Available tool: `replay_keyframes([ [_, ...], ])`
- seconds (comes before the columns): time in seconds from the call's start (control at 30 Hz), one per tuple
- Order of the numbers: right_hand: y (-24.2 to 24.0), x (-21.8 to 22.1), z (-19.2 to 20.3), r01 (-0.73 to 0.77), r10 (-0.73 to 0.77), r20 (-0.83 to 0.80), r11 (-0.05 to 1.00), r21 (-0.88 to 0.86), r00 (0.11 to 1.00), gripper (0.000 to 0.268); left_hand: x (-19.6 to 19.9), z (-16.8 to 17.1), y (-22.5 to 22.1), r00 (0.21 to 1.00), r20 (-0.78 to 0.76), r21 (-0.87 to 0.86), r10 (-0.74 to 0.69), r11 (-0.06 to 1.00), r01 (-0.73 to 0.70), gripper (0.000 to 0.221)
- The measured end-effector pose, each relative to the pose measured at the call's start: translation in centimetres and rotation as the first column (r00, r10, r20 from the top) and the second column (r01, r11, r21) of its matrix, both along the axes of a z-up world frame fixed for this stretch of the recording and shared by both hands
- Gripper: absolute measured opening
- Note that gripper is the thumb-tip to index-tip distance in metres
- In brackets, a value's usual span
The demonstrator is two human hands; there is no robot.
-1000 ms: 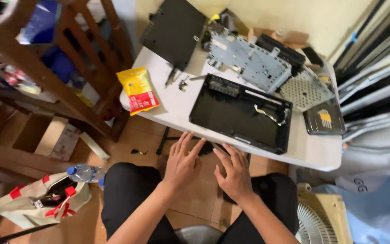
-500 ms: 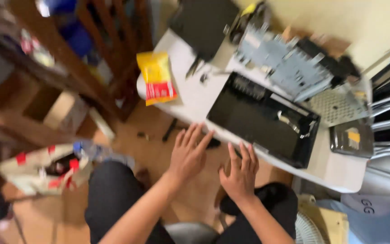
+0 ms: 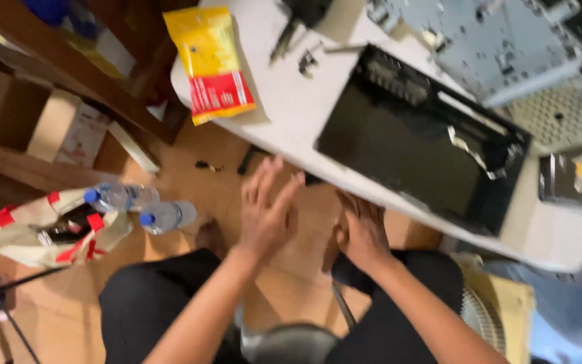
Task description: Disassembling an electronic device by removing its internal components such as the optical drive and circuit boards.
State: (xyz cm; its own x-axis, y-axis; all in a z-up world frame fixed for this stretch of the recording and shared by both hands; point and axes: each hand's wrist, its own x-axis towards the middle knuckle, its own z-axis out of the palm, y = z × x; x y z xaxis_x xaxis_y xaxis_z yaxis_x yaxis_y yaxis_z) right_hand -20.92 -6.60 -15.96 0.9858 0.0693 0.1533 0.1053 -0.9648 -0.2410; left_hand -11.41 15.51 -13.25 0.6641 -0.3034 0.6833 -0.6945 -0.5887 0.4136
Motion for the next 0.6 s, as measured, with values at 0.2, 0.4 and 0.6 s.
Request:
replay_keyframes([
  [0.2,-0.3,2.3,-9.5,0.166,-0.188,-0.165,0.976,-0.14,0.968,0.046,1.5,-12.1,-3.5,0.899,-0.435,0.313,0.048,0.945,0.101,0.056],
  [0.4,0.4,5.7,-10.2,0.338,-0.338,-0.592,0.934,-0.117,0.731,0.049,2.8,-17.8,-6.9,0.886,-0.455,0.36,0.094,0.929,0.087,0.031],
  [0.6,1.6,6.6,-14.5,0.205,-0.195,-0.668,0.977,-0.064,0.718,0.052,3.4,-16.9,-7.1,0.54,-0.819,0.414,0.196,0.852,0.319,0.054],
])
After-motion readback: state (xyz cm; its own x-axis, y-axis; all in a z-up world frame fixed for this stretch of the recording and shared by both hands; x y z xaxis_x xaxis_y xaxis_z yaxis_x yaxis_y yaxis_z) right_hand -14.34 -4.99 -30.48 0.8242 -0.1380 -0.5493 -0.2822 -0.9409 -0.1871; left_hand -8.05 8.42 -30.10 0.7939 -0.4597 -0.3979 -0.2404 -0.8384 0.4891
